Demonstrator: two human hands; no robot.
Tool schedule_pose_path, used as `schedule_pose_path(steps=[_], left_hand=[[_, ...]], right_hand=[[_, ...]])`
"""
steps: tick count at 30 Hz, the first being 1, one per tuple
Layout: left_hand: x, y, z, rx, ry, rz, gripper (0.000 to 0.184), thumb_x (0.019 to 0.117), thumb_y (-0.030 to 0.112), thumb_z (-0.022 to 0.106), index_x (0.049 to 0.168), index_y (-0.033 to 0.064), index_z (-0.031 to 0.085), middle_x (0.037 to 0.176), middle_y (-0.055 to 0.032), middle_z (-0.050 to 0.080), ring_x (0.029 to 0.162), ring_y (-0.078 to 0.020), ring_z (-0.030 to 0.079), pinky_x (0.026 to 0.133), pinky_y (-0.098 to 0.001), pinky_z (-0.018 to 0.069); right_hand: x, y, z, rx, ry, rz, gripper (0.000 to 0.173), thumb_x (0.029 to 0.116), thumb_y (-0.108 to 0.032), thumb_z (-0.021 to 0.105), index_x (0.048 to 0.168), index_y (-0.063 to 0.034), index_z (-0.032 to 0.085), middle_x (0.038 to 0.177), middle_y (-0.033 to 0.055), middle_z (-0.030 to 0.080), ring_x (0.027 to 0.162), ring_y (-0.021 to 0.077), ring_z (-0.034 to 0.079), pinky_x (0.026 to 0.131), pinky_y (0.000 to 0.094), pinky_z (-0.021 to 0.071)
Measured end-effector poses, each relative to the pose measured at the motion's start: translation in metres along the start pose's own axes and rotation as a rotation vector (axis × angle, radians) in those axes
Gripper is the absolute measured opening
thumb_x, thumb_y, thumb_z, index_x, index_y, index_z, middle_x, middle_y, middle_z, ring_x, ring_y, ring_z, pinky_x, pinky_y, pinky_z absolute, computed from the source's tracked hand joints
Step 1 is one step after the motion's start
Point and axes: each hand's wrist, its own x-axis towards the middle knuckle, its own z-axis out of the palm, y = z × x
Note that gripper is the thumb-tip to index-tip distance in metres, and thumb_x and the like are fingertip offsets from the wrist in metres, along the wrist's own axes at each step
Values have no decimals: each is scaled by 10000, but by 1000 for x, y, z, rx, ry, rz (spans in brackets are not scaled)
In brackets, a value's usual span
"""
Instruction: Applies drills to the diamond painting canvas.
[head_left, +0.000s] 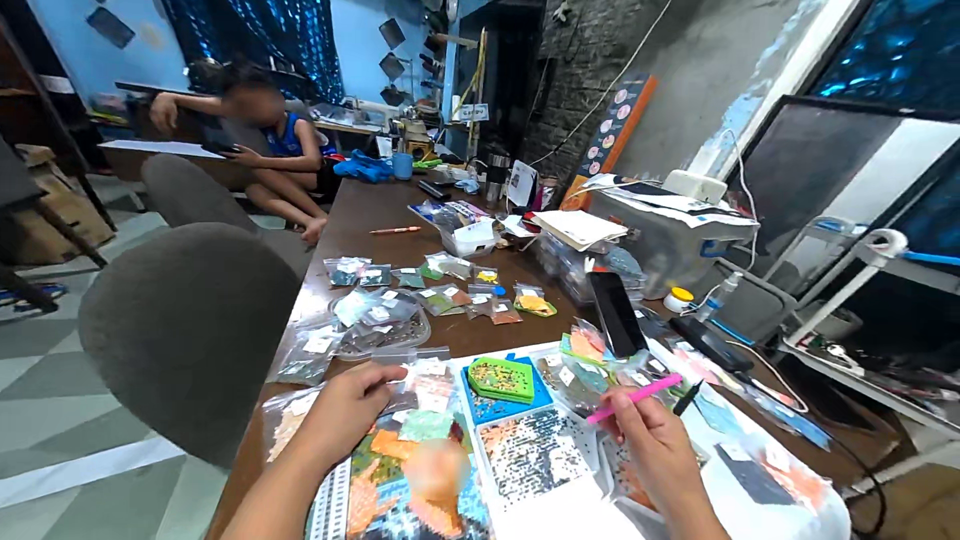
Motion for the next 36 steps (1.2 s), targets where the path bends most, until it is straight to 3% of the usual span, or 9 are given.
schedule_pose_path(steps=[4,10,18,23,36], left_hand=[[1,-3,0,-15,12,10,218,998,21,590,1151,66,738,1143,-80,690,992,-176,645,889,-397,518],[-1,-4,1,-10,36,23,209,994,19,595,1126,77,746,1109,-62,690,921,-147,638,821,-367,523],[-1,-7,2,-17,58,30,220,981,6,598,1111,93,753,1101,-42,700,916,-135,646,807,-358,527],[-1,-9,3,-19,64,28,220,976,3,604,1110,94,754,1084,-35,700,868,-119,638,763,-331,525],[-2,-8,3,-17,75,40,219,972,-6,603,1096,89,757,1077,-35,702,872,-114,641,766,-319,526]], right_hand=[[-1,0,3,24,-44,4,118,1053,-192,517,1023,-83,554,789,-100,626,660,-22,615,618,179,554],[-3,4,2,-132,-70,-19,319,1100,-309,426,972,-65,587,743,-77,624,626,-37,599,580,157,530],[-4,3,-1,-190,-20,7,297,1085,-273,444,962,-62,612,755,-68,643,613,-37,604,568,155,540],[-5,3,0,-197,-30,27,300,1085,-281,445,958,-65,611,742,-75,635,607,-43,594,560,147,527],[-7,-1,-1,-197,-82,57,327,1081,-333,453,930,-91,613,716,-98,608,590,-67,573,541,126,505]])
